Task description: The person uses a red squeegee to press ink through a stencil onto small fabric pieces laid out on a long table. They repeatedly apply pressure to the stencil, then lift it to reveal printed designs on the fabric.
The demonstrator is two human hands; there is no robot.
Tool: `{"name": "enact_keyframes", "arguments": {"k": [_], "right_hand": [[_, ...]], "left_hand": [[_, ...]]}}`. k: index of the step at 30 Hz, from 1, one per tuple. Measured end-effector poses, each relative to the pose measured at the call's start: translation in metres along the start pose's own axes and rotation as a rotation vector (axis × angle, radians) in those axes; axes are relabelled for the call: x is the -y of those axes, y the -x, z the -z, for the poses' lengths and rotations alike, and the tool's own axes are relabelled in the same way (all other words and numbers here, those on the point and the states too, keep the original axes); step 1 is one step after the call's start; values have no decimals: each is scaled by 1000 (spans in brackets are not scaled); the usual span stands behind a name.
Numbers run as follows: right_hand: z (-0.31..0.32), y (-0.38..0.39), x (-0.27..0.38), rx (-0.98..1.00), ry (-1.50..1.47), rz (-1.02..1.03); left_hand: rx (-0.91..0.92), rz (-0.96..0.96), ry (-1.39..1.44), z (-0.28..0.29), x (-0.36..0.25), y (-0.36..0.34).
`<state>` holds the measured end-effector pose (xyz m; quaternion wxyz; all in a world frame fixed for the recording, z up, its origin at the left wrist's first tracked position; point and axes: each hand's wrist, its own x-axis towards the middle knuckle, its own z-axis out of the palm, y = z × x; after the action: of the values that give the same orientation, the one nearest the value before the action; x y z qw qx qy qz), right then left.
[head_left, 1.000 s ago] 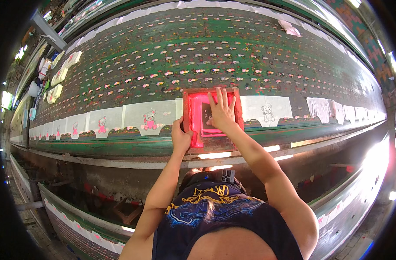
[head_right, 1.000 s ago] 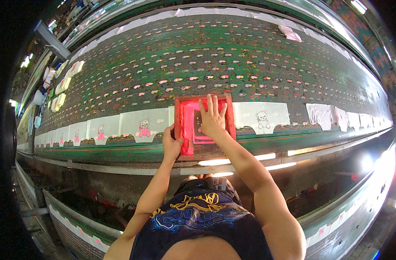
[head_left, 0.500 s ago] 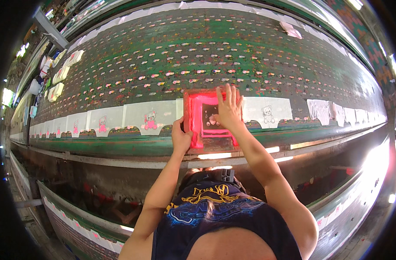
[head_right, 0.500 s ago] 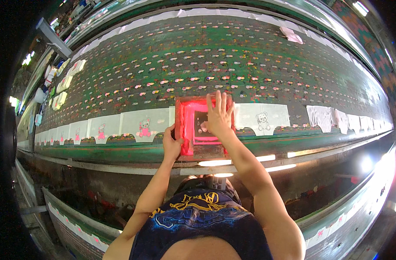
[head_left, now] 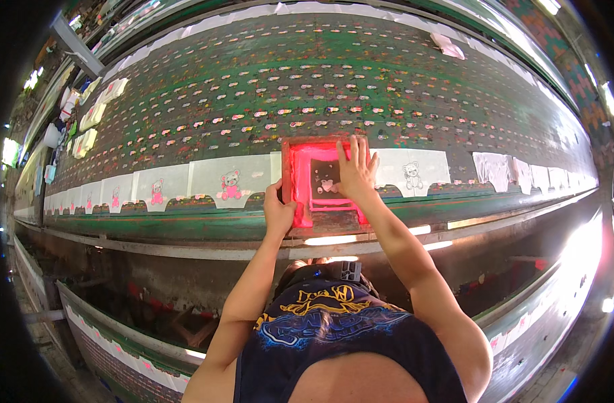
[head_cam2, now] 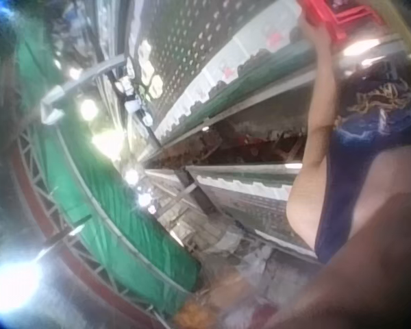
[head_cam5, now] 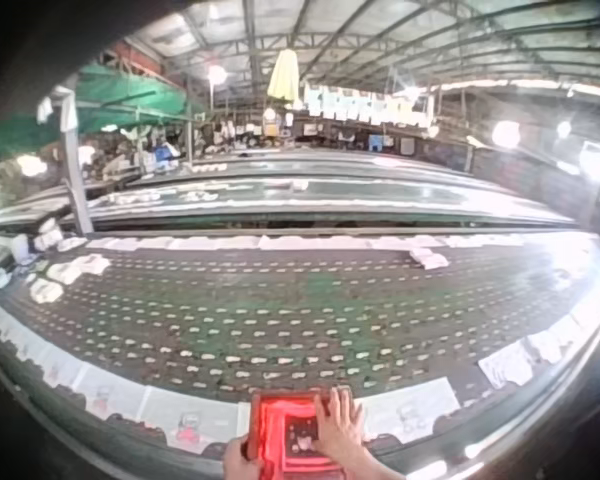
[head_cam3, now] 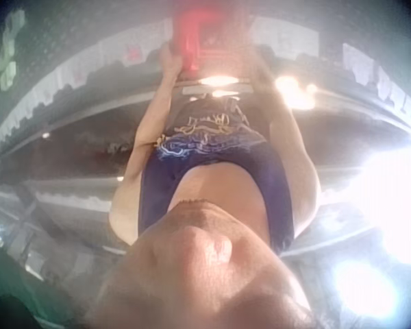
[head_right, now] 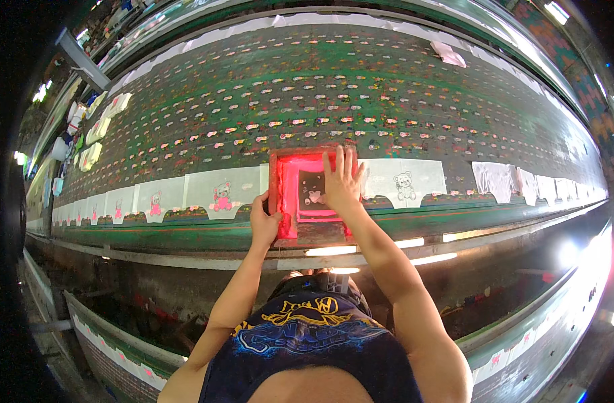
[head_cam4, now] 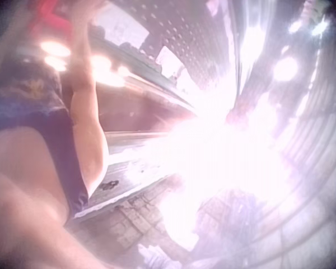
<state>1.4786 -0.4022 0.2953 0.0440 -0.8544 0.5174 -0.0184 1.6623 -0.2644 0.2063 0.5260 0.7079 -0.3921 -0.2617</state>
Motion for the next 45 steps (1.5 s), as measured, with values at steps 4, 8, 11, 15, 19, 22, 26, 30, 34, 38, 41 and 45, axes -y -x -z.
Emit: {"name": "enact_keyframes", "arguments": {"k": [4, 8, 11, 15, 19, 22, 26, 30, 34, 38, 41, 45], "right_hand": [[6, 3, -1, -14, -8, -36], [8, 4, -5, -73, -47, -44], [3, 11, 0, -9, -32, -60], [-1, 8, -14, -273, -198, -48], [-4, -18, -54, -315, -540, -257], [-25, -41, -100, -171, -669, -461], [-10, -39, -80, 44, -906, -569], [-22, -26, -86, -3, -862, -593], [-40, 6, -94, -10, -814, -506], [-42, 43, -100, -199, -775, -345], [2, 75, -56, -187, -754, -318], [19, 122, -13, -236, -603, 320]], "left_hand": [[1, 30, 42, 2, 5, 0], [8, 13, 50, 1, 7, -1], [-5, -22, -2, 2, -3, 0], [-4, -29, 19, 2, 10, -3], [-8, 7, 64, 2, 7, -1], [13, -30, 57, -7, 7, -3], [-13, -42, 43, 3, 7, -3], [-6, -59, 52, -1, 3, -3], [-4, -16, 11, 2, -5, -1], [3, -18, 14, 2, -1, -1], [-4, -1, 32, 5, 2, -1], [-16, -71, 17, 2, -6, 1]]}}
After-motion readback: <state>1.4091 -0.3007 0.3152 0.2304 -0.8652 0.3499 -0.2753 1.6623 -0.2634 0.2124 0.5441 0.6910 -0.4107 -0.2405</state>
